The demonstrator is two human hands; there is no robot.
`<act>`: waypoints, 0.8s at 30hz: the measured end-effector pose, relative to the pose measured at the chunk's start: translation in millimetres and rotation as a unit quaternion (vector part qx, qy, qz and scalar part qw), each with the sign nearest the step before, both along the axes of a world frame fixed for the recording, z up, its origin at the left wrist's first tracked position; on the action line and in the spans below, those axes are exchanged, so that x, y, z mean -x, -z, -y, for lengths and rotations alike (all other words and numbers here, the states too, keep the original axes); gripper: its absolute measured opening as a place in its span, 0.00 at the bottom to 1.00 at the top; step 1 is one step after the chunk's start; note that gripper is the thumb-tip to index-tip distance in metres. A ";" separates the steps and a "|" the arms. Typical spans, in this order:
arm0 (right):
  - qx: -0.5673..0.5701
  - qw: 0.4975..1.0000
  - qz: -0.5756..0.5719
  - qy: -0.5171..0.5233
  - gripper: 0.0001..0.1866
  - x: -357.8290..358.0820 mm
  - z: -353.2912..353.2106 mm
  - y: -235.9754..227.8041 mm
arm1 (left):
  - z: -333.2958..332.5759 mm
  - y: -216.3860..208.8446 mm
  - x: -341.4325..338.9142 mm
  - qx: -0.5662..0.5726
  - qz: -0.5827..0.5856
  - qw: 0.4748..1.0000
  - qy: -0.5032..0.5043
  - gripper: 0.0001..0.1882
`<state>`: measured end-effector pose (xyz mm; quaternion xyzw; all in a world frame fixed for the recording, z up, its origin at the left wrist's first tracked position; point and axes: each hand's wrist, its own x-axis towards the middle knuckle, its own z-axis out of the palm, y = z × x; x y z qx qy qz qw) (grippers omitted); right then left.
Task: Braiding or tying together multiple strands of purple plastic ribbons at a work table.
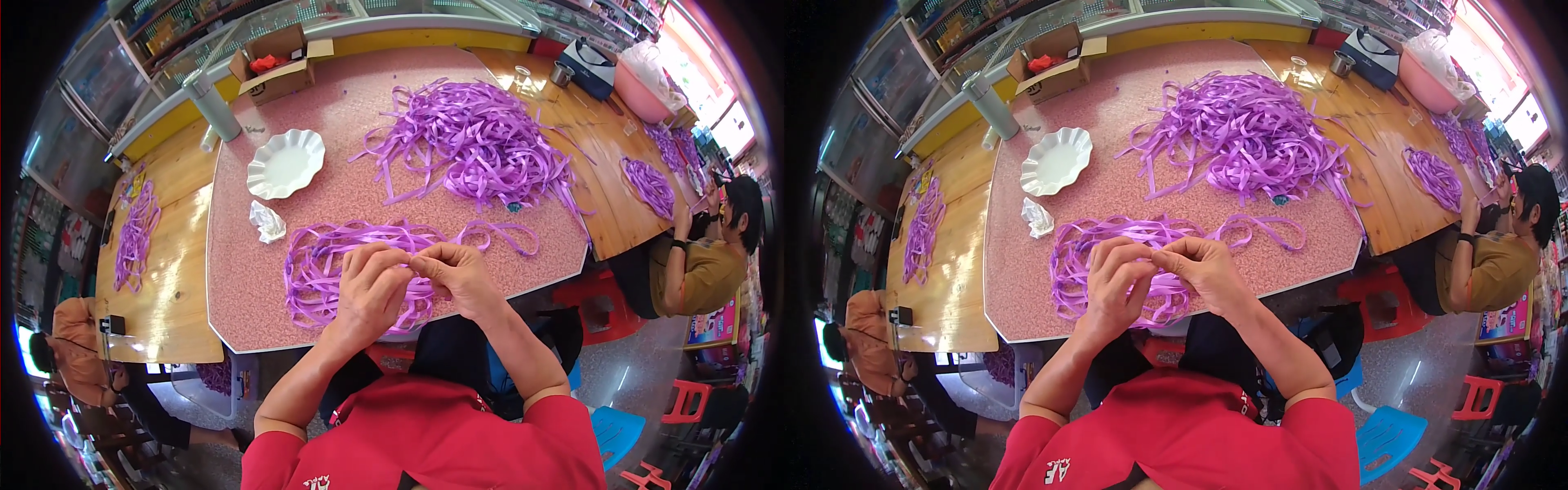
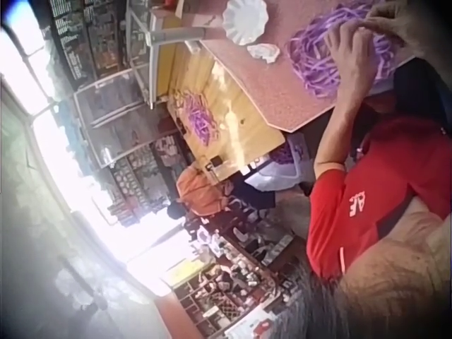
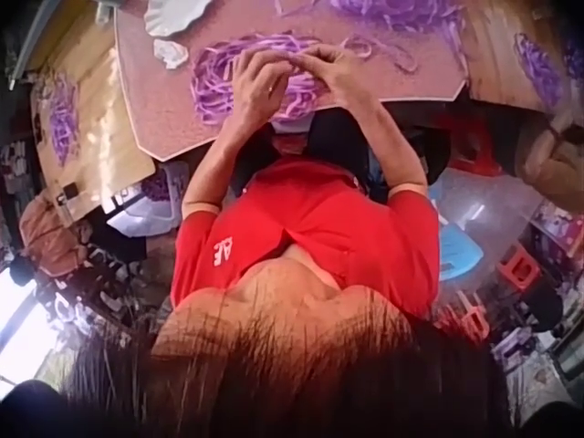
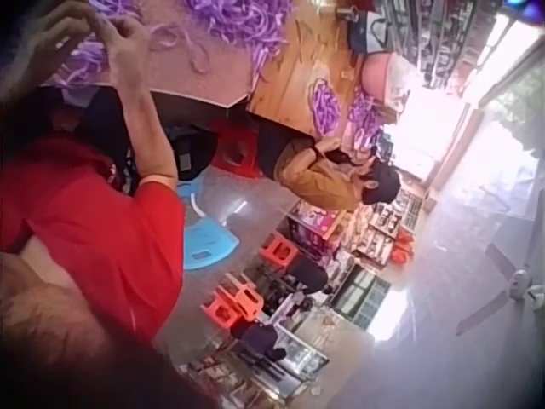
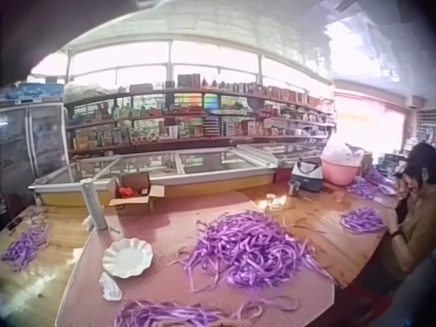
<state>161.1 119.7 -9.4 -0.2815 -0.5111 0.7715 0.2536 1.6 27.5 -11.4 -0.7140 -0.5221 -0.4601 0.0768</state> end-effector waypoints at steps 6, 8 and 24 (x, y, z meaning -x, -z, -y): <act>0.012 0.995 -0.090 0.043 0.05 7.8 13.4 7.9 | 7.8 10.4 -9.8 0.098 0.340 0.934 0.048 0.06; -0.041 0.992 -0.109 0.051 0.04 9.1 15.8 5.3 | 7.5 12.9 -10.4 0.143 0.478 0.860 0.102 0.06; -0.623 0.772 -0.050 0.114 0.11 8.8 -3.9 -4.0 | 9.1 1.2 -5.3 0.236 0.761 0.568 0.206 0.07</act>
